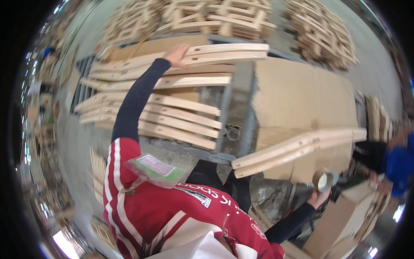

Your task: The person stirs a white liquid in a small container, then applies it to curved wooden slats using a brush. They handle the slats one by one, applying the liquid to the surface and placing them back on a metal rack.

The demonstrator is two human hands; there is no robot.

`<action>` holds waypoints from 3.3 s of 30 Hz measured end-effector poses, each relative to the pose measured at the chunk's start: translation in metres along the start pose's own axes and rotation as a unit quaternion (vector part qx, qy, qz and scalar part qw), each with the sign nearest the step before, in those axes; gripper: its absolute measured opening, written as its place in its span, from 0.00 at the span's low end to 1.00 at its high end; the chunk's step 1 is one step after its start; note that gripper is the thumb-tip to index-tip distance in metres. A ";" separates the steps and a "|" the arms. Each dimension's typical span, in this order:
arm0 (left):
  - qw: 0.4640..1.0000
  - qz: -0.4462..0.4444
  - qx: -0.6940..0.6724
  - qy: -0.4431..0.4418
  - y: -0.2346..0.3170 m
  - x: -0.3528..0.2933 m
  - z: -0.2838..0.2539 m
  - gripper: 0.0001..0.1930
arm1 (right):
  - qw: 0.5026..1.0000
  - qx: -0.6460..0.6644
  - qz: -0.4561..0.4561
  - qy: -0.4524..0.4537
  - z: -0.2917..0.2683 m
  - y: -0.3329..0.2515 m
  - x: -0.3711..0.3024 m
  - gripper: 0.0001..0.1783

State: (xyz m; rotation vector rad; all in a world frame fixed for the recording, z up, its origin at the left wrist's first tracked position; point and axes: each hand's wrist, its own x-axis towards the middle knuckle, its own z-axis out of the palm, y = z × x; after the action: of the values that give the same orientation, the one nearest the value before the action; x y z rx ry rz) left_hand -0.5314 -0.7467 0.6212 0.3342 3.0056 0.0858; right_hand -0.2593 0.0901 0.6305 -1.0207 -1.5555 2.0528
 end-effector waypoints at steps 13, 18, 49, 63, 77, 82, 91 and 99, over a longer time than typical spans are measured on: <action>0.988 0.145 -0.031 -0.032 0.417 0.208 0.004 0.40 | 0.998 0.050 0.011 0.037 -0.053 -0.041 0.013 0.15; 0.983 0.164 0.000 -0.086 0.600 0.277 0.035 0.40 | 0.997 0.065 0.037 0.019 -0.067 -0.046 0.039 0.16; 0.601 -0.097 -0.776 -0.162 0.495 -0.204 0.016 0.27 | 0.892 -0.106 0.095 -0.429 0.148 0.009 -0.091 0.20; 0.435 -0.351 -0.810 0.177 0.322 -0.525 0.022 0.18 | 0.583 -0.232 -0.138 -0.767 0.260 0.164 -0.474 0.23; 0.253 -0.410 -0.739 0.471 0.206 -0.677 0.040 0.18 | 0.672 -0.017 0.133 -0.729 0.398 0.177 -0.558 0.43; 0.239 -0.428 -0.720 0.491 0.118 -0.668 0.007 0.18 | 0.698 -0.020 0.112 -0.707 0.460 0.181 -0.566 0.34; 0.263 -0.459 -0.725 0.442 -0.006 -0.640 0.002 0.21 | 0.670 -0.012 0.183 -0.720 0.502 0.207 -0.641 0.23; 0.261 -0.418 -0.779 0.388 -0.132 -0.677 0.033 0.19 | 0.688 -0.043 0.181 -0.701 0.529 0.243 -0.740 0.23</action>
State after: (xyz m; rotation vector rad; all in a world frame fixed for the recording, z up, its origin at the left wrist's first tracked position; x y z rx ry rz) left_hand 0.1006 -1.0238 0.6529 -1.6940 1.1726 3.0631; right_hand -0.1184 -0.8374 0.7106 0.6670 -2.0707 3.3341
